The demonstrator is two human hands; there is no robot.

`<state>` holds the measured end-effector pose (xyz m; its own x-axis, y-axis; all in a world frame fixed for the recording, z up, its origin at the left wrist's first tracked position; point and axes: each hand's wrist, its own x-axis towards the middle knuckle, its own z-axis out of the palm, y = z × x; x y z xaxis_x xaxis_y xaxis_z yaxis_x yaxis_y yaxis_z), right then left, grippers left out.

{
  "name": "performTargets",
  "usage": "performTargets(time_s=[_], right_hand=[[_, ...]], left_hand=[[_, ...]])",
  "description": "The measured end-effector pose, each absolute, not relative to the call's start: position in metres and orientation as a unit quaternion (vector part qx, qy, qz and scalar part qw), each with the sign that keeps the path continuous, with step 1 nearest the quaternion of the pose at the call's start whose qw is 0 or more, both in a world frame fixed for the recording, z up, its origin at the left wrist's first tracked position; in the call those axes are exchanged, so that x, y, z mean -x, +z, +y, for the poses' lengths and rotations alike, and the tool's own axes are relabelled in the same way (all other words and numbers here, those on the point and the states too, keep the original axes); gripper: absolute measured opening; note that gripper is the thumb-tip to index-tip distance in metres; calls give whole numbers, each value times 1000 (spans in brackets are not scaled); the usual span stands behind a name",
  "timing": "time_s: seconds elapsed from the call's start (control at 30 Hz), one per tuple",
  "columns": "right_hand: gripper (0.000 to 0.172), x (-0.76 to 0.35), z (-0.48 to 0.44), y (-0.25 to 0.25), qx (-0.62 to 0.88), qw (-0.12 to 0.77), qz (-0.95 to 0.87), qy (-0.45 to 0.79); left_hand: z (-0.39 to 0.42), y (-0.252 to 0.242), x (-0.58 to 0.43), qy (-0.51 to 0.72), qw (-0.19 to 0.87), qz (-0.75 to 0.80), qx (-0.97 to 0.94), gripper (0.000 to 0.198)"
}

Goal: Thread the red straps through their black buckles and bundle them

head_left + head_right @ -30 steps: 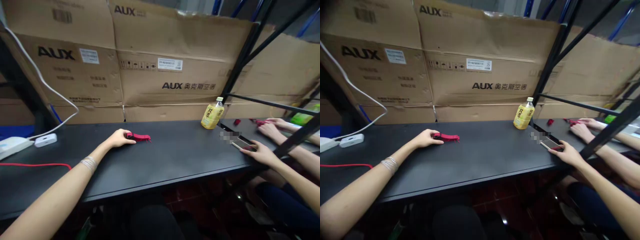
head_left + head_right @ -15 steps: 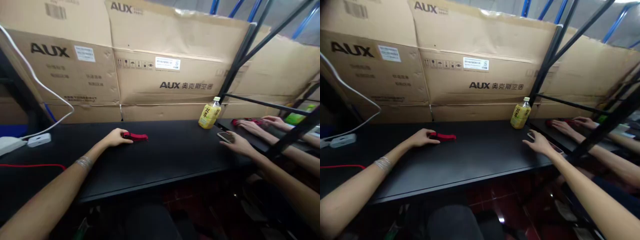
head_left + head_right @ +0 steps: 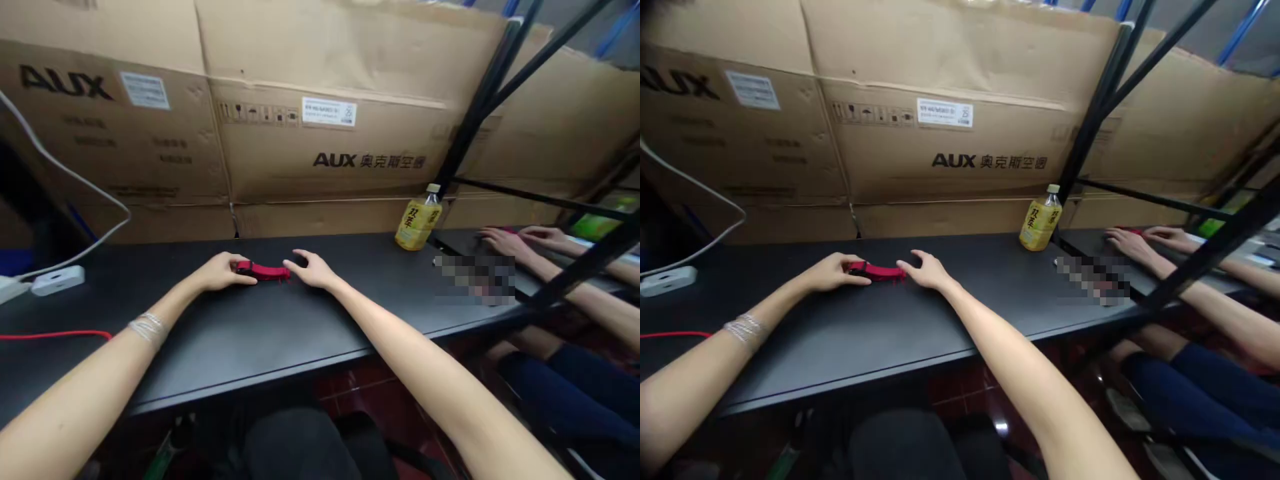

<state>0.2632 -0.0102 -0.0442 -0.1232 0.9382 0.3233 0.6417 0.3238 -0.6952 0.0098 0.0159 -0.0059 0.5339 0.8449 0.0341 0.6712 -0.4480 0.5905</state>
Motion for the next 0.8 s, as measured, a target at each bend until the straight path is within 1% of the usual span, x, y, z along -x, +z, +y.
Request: performTargets(time_s=[0.1,0.27,0.33,0.47,0.57,0.63,0.8], right_hand=[[70,-238,0,-50,520,367,-738,224],[66,-235,-11,-44,502,322,-781,185],[59,-237,-16,-41,490,321,-791,177],[36,-238,-20,-42,462,332,-809,150],[28,-238,-19,-43,455,336,-812,144],[28,-237,-19,-43,463,335,-808,146],[33,-238,-18,-40,478,326,-802,148]], left_hand=[[18,-8,-11,175,256,448,-839,54],[21,-11,-10,171,257,438,-844,53],[20,-11,-8,173,255,439,-844,54],[18,-12,-6,181,257,434,-844,55],[16,-11,-6,185,261,430,-844,55],[15,-11,-6,185,254,428,-847,55],[17,-12,-7,192,216,442,-849,53]])
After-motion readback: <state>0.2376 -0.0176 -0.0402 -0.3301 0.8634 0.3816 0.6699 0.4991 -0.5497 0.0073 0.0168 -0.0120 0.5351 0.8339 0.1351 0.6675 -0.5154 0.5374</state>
